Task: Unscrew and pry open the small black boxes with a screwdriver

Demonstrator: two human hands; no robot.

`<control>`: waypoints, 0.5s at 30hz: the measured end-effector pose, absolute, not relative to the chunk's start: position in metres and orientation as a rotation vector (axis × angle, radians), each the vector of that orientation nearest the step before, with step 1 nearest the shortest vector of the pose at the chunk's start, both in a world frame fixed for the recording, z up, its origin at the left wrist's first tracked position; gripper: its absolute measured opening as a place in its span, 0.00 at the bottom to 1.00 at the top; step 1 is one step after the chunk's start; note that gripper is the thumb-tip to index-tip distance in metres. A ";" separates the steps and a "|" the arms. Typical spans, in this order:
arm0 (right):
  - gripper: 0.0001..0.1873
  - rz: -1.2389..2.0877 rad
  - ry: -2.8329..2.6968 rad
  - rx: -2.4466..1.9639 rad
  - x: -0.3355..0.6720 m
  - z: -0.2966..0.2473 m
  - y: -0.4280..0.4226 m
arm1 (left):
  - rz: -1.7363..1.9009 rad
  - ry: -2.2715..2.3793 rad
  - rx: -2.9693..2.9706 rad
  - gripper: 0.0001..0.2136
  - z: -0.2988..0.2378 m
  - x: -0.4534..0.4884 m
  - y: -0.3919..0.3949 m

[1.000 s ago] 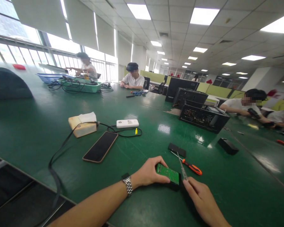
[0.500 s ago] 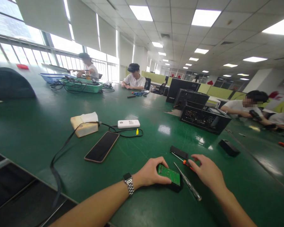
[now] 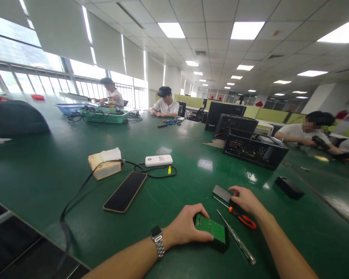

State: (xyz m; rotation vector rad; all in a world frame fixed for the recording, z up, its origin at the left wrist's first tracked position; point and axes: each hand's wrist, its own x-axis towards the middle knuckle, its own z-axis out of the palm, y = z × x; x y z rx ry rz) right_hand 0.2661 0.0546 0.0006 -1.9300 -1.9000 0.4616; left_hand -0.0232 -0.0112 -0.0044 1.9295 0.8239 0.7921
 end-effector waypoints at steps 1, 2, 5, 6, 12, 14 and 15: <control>0.14 0.485 -1.880 -1.915 0.268 0.004 0.054 | 0.792 0.824 1.930 0.19 -0.005 -0.023 -0.011; 0.09 0.507 -1.858 -1.898 0.270 0.007 0.053 | 0.795 0.826 1.934 0.19 -0.005 -0.024 -0.011; 0.02 0.575 -1.765 -1.851 0.273 0.022 0.046 | 0.795 0.828 1.961 0.20 -0.006 -0.025 -0.011; 0.04 0.605 -1.726 -1.832 0.272 0.027 0.042 | 0.794 0.827 1.972 0.20 -0.006 -0.025 -0.010; 0.13 0.878 -1.632 -1.577 0.236 0.058 0.009 | 0.789 0.802 2.045 0.20 -0.006 -0.026 -0.008; 0.14 0.944 -1.644 -1.515 0.217 0.063 0.000 | 0.806 0.793 2.066 0.20 -0.006 -0.026 -0.008; 0.14 0.962 -1.648 -1.498 0.207 0.065 -0.003 | 0.821 0.787 2.073 0.20 -0.006 -0.027 -0.008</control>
